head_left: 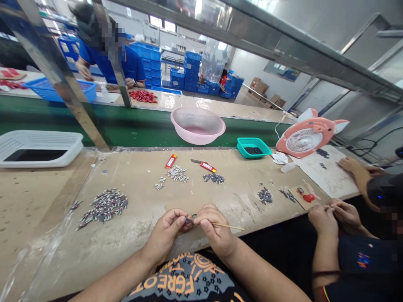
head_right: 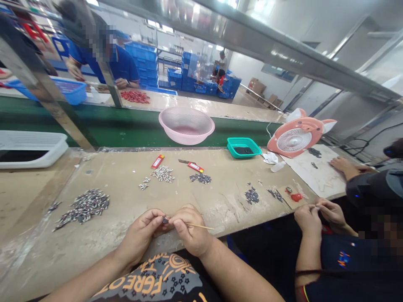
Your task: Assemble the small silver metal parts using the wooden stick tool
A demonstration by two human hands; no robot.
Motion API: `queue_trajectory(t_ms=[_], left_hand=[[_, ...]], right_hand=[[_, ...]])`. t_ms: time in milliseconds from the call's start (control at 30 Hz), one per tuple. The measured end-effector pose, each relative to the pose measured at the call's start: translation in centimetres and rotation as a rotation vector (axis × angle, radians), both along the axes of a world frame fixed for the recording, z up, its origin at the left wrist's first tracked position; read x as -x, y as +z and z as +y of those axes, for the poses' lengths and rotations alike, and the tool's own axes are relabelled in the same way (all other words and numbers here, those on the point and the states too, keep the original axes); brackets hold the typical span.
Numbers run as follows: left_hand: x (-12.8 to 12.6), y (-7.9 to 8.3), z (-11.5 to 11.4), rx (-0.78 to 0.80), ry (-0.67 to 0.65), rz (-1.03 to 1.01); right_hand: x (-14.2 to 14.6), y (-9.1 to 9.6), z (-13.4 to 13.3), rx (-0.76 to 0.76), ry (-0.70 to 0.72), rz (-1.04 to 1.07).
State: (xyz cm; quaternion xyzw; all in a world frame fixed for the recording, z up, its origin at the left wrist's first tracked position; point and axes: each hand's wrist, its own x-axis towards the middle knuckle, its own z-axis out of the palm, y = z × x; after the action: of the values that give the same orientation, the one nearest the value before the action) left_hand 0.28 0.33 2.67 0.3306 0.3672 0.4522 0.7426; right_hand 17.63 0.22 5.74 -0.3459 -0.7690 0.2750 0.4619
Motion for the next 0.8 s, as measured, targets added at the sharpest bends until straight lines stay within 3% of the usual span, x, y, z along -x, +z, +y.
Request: queue_trajectory(t_ms=[100, 200, 367, 500, 800], left_hand=[[0.0, 0.1, 0.0, 0.019, 0.02, 0.013], [0.1, 0.1, 0.0, 0.046, 0.039, -0.015], [0.2, -0.4, 0.1, 0.05, 0.053, -0.044], [0.3, -0.7, 0.3, 0.053, 0.07, -0.068], [0.4, -1.3, 0.6, 0.055, 0.05, -0.114]], right_hand=[[-0.4, 0.1, 0.5, 0.043, -0.013, 0.063], [-1.2, -0.3, 2.8, 0.058, -0.114, 0.011], [-1.4, -1.6, 9.7, -0.156, -0.219, -0.431], [-0.2, -2.5, 13.8, -0.19, -0.181, -0.795], [1.4, -3.2, 16.3, -0.223, -0.087, -0.96]])
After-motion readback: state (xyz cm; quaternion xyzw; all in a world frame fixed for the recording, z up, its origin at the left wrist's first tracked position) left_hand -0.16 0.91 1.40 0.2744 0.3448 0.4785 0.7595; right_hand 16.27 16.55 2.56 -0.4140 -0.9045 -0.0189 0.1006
